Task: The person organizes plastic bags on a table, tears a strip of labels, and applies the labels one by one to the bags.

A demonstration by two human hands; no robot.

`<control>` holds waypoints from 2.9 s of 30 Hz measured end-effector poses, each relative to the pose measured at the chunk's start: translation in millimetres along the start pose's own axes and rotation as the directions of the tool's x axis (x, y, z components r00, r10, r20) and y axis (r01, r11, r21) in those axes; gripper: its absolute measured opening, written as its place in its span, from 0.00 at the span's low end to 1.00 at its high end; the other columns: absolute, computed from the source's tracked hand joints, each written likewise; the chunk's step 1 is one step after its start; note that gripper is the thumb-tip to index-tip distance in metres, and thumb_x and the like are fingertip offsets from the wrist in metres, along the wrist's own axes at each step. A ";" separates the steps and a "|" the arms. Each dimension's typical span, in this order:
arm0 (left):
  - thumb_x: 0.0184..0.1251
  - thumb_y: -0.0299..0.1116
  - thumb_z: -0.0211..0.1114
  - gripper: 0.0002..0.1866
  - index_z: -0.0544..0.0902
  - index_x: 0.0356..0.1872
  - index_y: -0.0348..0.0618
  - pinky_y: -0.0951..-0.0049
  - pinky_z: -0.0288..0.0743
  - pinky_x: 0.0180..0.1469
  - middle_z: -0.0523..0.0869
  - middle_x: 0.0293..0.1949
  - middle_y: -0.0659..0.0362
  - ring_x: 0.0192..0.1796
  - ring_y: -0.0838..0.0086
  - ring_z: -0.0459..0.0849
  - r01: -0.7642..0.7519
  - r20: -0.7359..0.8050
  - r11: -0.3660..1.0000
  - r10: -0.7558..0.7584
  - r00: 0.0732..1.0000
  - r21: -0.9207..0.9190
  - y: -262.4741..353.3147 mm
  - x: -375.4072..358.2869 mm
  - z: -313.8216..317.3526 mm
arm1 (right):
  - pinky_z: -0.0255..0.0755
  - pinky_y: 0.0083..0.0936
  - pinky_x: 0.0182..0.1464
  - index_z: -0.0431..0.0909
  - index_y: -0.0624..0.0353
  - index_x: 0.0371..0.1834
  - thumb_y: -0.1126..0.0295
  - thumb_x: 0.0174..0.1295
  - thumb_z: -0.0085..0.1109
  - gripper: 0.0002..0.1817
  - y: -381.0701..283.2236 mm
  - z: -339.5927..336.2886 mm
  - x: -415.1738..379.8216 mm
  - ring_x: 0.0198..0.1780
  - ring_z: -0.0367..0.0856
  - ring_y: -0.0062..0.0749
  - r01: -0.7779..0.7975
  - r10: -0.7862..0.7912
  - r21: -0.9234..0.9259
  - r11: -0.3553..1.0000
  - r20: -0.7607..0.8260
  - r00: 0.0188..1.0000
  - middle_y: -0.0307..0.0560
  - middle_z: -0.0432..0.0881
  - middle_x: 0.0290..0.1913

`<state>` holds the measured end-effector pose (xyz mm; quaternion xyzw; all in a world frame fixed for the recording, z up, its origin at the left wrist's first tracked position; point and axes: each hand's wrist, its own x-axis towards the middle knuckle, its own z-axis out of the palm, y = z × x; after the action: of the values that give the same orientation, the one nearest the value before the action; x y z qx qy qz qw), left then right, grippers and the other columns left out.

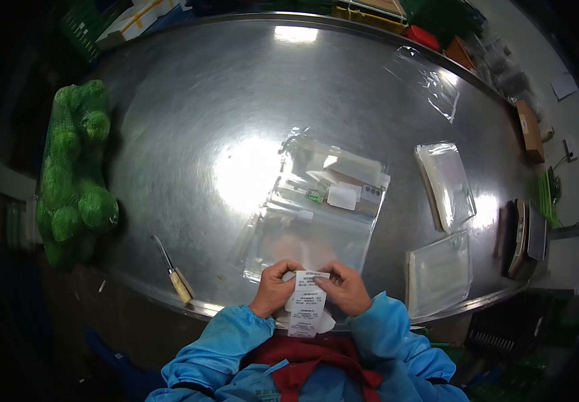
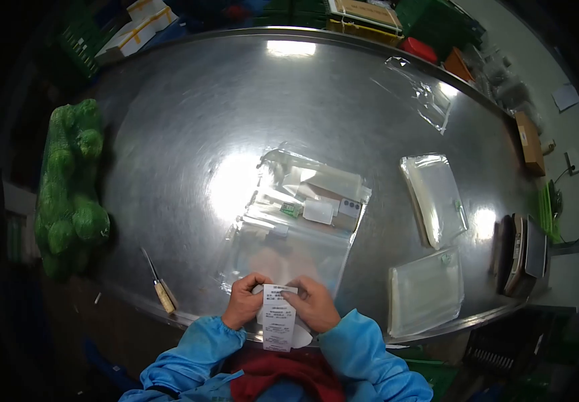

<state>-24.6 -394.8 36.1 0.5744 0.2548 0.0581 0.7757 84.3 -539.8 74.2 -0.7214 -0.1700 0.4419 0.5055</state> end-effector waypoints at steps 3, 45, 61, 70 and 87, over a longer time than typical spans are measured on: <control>0.57 0.25 0.65 0.04 0.78 0.29 0.36 0.80 0.71 0.32 0.81 0.26 0.62 0.31 0.83 0.77 -0.078 0.024 0.984 0.075 0.997 0.161 -8.5 1.0 -7.1 | 0.65 0.19 0.34 0.78 0.63 0.33 0.72 0.54 0.62 0.07 7.7 -12.8 11.7 0.30 0.70 0.20 0.241 -0.259 -0.109 0.964 -0.200 0.945 0.40 0.76 0.29; 0.60 0.23 0.62 0.04 0.78 0.35 0.34 0.82 0.75 0.36 0.83 0.30 0.61 0.33 0.82 0.81 0.009 0.004 1.000 -0.009 1.000 -0.014 -5.2 3.2 -6.3 | 0.69 0.21 0.47 0.73 0.63 0.51 0.68 0.61 0.57 0.16 8.7 -39.7 15.6 0.43 0.75 0.24 0.109 -0.110 0.151 0.982 -0.005 0.994 0.44 0.79 0.41; 0.51 0.23 0.65 0.05 0.77 0.27 0.36 0.79 0.71 0.32 0.79 0.24 0.61 0.28 0.81 0.75 -0.192 0.034 0.923 0.191 0.981 0.334 -25.9 -15.2 -51.4 | 0.64 0.33 0.50 0.76 0.60 0.40 0.71 0.50 0.63 0.14 32.9 -29.0 89.1 0.46 0.72 0.43 0.169 -0.543 -0.822 0.544 -0.192 0.817 0.48 0.76 0.40; 0.51 0.21 0.63 0.07 0.81 0.34 0.35 0.78 0.74 0.39 0.84 0.33 0.55 0.35 0.76 0.82 -0.047 0.097 0.918 0.009 0.995 0.395 16.7 -53.2 -62.6 | 0.59 0.36 0.54 0.77 0.51 0.43 0.63 0.49 0.65 0.17 66.0 -81.9 70.5 0.51 0.69 0.45 0.469 -0.502 -0.834 0.290 0.285 0.816 0.43 0.75 0.42; 0.58 0.22 0.62 0.04 0.80 0.34 0.35 0.82 0.70 0.31 0.81 0.26 0.63 0.29 0.85 0.76 -0.041 -0.005 0.997 0.042 0.999 0.071 -1.9 -5.0 -6.5 | 0.70 0.21 0.42 0.75 0.64 0.48 0.69 0.61 0.57 0.15 13.2 -3.0 6.4 0.39 0.75 0.21 0.001 -0.047 0.243 0.970 0.184 0.982 0.42 0.79 0.37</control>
<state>-32.3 -391.8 34.7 0.6066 0.2471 0.0669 0.7526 87.6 -542.8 59.9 -0.6073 -0.1706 0.5194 0.5765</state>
